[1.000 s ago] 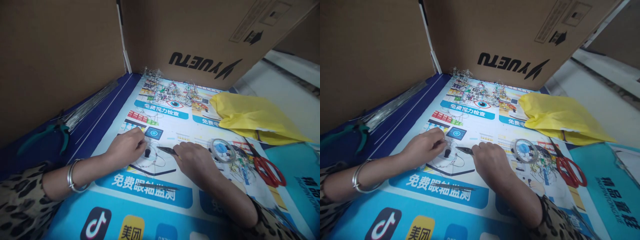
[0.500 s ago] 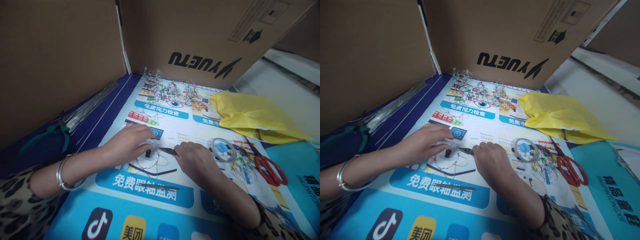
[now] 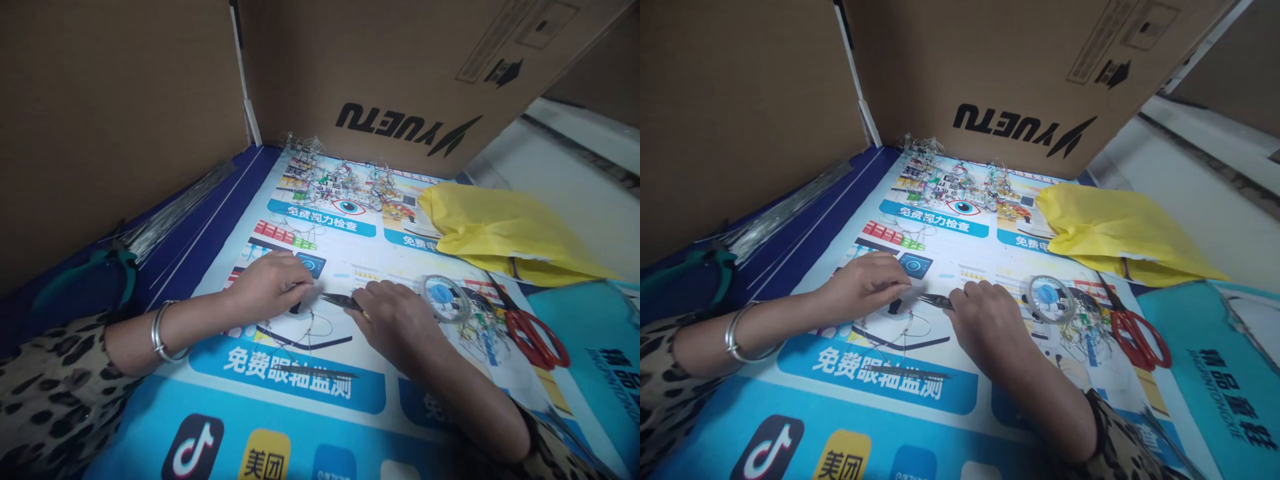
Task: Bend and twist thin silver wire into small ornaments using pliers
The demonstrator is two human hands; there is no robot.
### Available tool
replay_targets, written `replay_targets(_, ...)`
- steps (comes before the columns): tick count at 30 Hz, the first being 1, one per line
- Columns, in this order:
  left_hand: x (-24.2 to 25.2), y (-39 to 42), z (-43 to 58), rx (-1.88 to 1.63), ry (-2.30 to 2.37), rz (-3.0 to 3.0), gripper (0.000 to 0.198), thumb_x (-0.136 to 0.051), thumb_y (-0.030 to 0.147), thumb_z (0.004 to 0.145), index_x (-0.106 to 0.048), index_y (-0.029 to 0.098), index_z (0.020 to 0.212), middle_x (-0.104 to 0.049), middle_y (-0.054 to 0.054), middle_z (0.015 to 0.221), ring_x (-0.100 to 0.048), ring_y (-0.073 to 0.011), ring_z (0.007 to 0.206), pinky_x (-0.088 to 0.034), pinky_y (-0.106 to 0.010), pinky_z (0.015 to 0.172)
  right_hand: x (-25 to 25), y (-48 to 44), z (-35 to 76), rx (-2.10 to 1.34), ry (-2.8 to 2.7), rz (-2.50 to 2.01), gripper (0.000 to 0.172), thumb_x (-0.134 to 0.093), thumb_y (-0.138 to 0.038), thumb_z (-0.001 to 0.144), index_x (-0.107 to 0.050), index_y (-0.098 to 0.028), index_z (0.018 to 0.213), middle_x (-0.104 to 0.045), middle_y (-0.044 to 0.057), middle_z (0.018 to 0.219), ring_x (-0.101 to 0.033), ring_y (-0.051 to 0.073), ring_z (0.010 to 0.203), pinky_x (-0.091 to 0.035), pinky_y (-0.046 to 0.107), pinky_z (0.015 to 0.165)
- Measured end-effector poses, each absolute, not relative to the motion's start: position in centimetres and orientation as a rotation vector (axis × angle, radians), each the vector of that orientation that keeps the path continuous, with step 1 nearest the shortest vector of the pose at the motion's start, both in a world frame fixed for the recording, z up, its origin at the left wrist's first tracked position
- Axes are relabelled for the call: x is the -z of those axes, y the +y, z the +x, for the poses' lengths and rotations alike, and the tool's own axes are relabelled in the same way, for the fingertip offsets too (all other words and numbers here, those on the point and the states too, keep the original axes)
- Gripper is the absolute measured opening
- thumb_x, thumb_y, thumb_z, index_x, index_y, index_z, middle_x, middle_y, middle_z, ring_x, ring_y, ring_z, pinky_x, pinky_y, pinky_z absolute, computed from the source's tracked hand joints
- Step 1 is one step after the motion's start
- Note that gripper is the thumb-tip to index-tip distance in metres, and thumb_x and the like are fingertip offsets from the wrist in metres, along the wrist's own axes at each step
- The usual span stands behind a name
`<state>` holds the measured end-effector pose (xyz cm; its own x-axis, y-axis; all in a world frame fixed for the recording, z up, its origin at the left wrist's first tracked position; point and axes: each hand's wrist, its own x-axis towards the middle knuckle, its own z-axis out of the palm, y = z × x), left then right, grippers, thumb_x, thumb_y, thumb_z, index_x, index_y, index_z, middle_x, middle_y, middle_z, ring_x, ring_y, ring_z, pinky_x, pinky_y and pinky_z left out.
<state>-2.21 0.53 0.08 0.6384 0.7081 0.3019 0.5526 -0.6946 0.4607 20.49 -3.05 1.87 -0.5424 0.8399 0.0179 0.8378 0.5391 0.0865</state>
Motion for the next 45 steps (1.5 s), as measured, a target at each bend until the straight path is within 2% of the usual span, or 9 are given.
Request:
replay_targets(9, -0.1, 0.3, -2.4, -0.668, 1.005, 2.476, 0.020, -0.045, 0.018, 0.084, -0.063, 0.018, 0.076, -0.063, -0.002, 0.072, -0.053, -0.0143, 0.072, -0.041, -0.025, 0.066, -2.7, -4.2, 20.0, -0.036, 2.678, 1.428, 0.012, -0.052, -0.024, 0.084, -0.062, -0.018, 0.078, -0.059, 0.003, 0.072, -0.050, 0.016, 0.069, -0.026, 0.028, 0.059)
replay_targets(20, 0.0, 0.3, -2.3, -0.665, 1.028, 2.444, 0.019, -0.047, 0.018, 0.084, -0.064, 0.017, 0.076, -0.063, -0.002, 0.071, -0.054, -0.0144, 0.072, -0.041, -0.025, 0.065, -2.5, -4.3, 18.9, -0.112, 2.679, 1.383, 0.014, -0.050, -0.014, 0.082, -0.060, -0.019, 0.073, -0.058, 0.002, 0.070, -0.048, 0.015, 0.066, -0.021, 0.029, 0.057)
replay_targets(29, 0.2, 0.2, -2.3, -0.664, 1.009, 2.448, 0.019, -0.047, 0.020, 0.085, -0.063, 0.018, 0.077, -0.062, -0.001, 0.072, -0.055, -0.0139, 0.072, -0.041, -0.025, 0.066, -2.6, -3.7, 18.1, -0.249, 2.687, 1.381, 0.016, -0.048, -0.012, 0.082, -0.060, -0.018, 0.074, -0.058, 0.005, 0.071, -0.048, 0.017, 0.068, -0.020, 0.032, 0.058)
replay_targets(38, 0.3, 0.2, -2.5, -0.681, 0.997, 2.446, 0.019, -0.046, 0.018, 0.084, -0.064, 0.019, 0.078, -0.064, -0.001, 0.075, -0.055, -0.0143, 0.074, -0.042, -0.026, 0.067, -3.6, -4.7, 19.7, -0.098, 2.677, 1.385, 0.011, -0.056, -0.014, 0.076, -0.057, -0.020, 0.068, -0.056, 0.002, 0.068, -0.046, 0.016, 0.064, -0.020, 0.030, 0.057)
replay_targets(45, 0.6, 0.3, -2.7, -0.664, 0.978, 2.492, 0.017, -0.047, 0.017, 0.084, -0.063, 0.018, 0.080, -0.064, -0.002, 0.076, -0.056, -0.0149, 0.074, -0.042, -0.026, 0.067, -3.5, -5.2, 19.7, -0.074, 2.597, 1.406, 0.011, -0.055, -0.015, 0.079, -0.058, -0.021, 0.071, -0.058, 0.003, 0.071, -0.049, 0.018, 0.067, -0.022, 0.031, 0.059)
